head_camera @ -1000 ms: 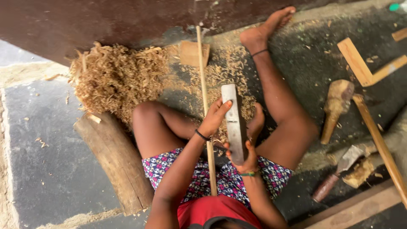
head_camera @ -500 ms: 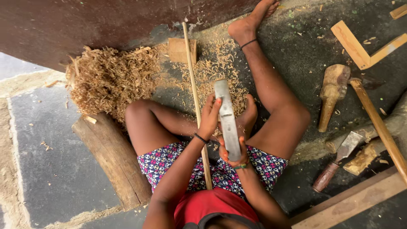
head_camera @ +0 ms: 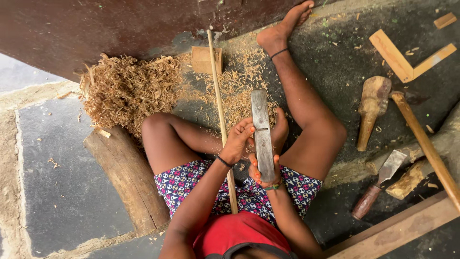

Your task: The person sits on the floor and uses a hand plane to smooth and shape a long wooden stick held between their legs. They repeatedly draw the plane along the stick, producing wood shavings that accumulate on the floor.

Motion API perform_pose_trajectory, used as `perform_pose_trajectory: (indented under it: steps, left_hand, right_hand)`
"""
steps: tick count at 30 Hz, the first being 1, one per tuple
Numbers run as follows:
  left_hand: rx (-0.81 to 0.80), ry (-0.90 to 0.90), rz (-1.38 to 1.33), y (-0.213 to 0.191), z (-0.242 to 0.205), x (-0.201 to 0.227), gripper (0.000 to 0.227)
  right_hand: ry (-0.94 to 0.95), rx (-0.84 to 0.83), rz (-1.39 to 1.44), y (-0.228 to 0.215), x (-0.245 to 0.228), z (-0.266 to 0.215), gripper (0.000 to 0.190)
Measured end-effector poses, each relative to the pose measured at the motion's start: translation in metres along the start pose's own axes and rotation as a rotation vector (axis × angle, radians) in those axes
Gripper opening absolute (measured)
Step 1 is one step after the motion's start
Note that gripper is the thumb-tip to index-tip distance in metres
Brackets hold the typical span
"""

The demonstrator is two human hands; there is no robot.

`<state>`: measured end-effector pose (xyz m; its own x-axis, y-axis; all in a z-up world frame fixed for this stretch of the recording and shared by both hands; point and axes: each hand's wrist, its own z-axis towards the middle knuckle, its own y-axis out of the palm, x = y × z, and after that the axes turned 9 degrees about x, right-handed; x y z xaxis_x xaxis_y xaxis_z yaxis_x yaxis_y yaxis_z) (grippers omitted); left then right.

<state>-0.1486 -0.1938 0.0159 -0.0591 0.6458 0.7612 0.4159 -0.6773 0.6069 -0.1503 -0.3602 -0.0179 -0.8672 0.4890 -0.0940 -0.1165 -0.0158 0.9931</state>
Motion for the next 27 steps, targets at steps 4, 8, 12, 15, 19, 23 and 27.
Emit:
perform_pose_trajectory:
  steps: [4, 8, 12, 15, 19, 23, 27]
  left_hand:
    - [0.033, 0.003, -0.167, 0.005, -0.006, 0.002, 0.039]
    - [0.069, 0.027, -0.204, 0.001, -0.008, -0.001, 0.031]
    - [0.048, 0.061, -0.255, -0.002, -0.004, -0.006, 0.025]
    - [0.026, 0.04, -0.339, -0.002, -0.004, -0.012, 0.022]
    - [0.137, 0.082, 0.018, 0.0, -0.006, -0.004, 0.028]
    - [0.416, 0.662, 0.861, 0.01, -0.037, 0.032, 0.04]
    - [0.568, 0.948, 1.1, 0.001, -0.064, 0.069, 0.053]
  right_hand:
    - [-0.006, 0.027, -0.041, -0.014, 0.001, -0.003, 0.094]
    - [0.032, -0.008, -0.025, -0.007, 0.0, -0.001, 0.095]
    - [0.064, -0.007, -0.016, -0.001, 0.001, 0.004, 0.093]
    - [0.063, -0.021, -0.045, -0.017, 0.001, -0.001, 0.081]
    - [0.042, 0.03, -0.049, -0.031, -0.002, -0.005, 0.077]
    - [0.027, 0.072, -0.09, -0.013, -0.005, -0.007, 0.085]
    - [-0.003, 0.1, -0.114, 0.014, -0.01, 0.002, 0.102]
